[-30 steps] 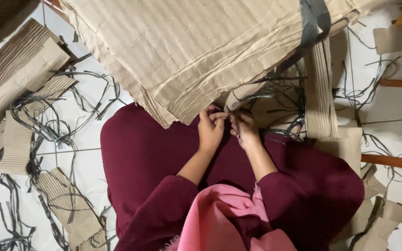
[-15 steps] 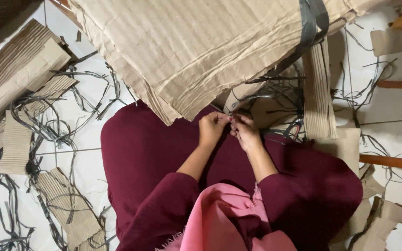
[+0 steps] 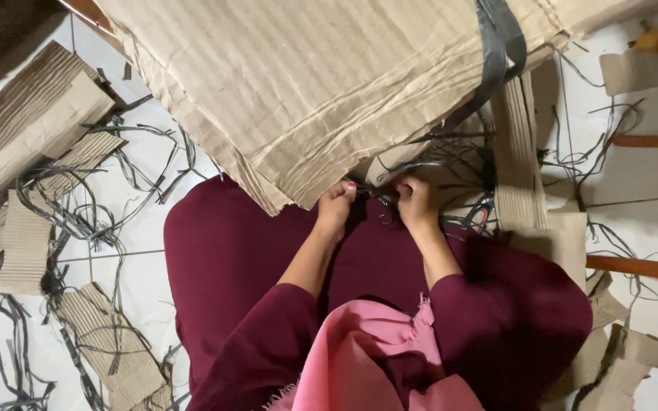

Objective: Securing cardboard packaging around wooden chair legs using plastic straps and tying knots.

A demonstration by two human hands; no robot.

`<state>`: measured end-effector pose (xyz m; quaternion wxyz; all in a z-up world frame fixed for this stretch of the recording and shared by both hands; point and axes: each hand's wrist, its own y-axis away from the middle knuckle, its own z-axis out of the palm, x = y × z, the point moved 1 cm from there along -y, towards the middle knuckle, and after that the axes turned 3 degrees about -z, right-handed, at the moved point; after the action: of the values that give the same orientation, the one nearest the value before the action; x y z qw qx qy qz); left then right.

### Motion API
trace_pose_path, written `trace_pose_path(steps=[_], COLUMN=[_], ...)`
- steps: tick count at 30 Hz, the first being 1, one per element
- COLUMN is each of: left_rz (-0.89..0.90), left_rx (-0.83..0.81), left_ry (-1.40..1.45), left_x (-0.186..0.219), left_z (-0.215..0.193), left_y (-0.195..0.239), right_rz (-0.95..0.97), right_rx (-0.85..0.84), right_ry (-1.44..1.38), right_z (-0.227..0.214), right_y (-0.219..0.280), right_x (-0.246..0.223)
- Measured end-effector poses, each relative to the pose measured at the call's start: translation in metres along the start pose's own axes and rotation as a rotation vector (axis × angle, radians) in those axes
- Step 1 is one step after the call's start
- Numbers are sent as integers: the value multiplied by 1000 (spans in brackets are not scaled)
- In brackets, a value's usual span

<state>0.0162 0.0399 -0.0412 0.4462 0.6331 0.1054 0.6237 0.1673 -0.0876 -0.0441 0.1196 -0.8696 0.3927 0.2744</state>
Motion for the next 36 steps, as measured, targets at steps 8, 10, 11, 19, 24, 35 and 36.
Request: trace_pose_path(steps=[8, 10, 11, 19, 24, 35, 36], left_rz=[47, 174, 303, 828, 856, 855, 828], left_rx=[-26, -14, 4, -78, -89, -99, -103], left_ry=[-74, -202, -316, -517, -633, -483, -449], left_x=[18, 32, 46, 117, 86, 113, 118], left_z=[-1, -1, 0, 39, 68, 43, 36], left_y=[16, 28, 42, 138, 68, 66, 72], right_rz=[-33, -69, -94, -16, -112, -227, -235], right_rx=[-27, -9, 15, -189, -177, -214, -226], right_ry=[-73, -34, -18, -367, -335, -264, -259], right_z=[7, -3, -21, 0, 28, 43, 44], right_y=[-18, -21, -21, -27, -52, -48, -44], right_x=[14, 16, 3, -31, -18, -55, -62])
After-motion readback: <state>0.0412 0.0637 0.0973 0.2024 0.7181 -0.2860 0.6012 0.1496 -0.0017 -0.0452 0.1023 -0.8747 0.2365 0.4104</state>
